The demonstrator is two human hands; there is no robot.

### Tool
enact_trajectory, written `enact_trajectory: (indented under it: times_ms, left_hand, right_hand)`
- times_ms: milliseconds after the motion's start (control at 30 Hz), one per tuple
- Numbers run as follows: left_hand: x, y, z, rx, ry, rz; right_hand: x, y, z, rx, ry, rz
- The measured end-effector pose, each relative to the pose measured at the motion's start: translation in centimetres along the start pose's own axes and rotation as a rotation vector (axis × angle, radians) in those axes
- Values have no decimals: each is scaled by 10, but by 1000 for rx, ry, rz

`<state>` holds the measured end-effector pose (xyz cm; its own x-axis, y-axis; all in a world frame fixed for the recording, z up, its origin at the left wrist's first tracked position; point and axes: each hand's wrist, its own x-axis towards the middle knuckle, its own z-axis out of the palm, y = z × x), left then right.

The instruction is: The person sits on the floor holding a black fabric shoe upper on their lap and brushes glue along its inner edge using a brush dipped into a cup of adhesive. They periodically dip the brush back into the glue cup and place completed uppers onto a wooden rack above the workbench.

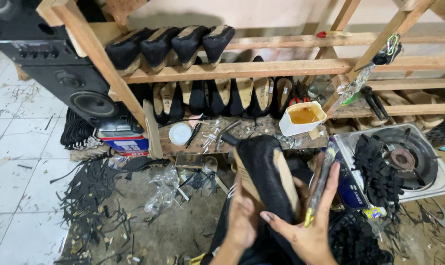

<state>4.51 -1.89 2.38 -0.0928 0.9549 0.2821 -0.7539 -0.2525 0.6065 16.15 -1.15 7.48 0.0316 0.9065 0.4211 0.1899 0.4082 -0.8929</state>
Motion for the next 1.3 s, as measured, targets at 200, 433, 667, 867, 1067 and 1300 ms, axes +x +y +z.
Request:
enact_trajectory:
  times_ms: [200, 433, 667, 867, 1067, 1300]
  left_hand:
    - [35, -27, -10, -471, 0, -442]
    - [64, -5, -15, -571, 117, -464]
    - [60, 3, -30, -572, 167, -528]
    - [46, 2, -34, -398, 400, -596]
    - [41, -2, -39, -487, 343, -608]
    - [41, -4, -40, -456, 438, -667]
  right_hand:
    - [15, 38, -19, 29, 255, -101]
    - [99, 139, -96, 597, 299, 101]
    - [178, 206, -112, 61, 151, 213]
    - [221, 248, -115, -634, -64, -81]
    - [232, 263, -112, -1067, -185, -176]
    - [241, 261, -103, -1114, -285, -131]
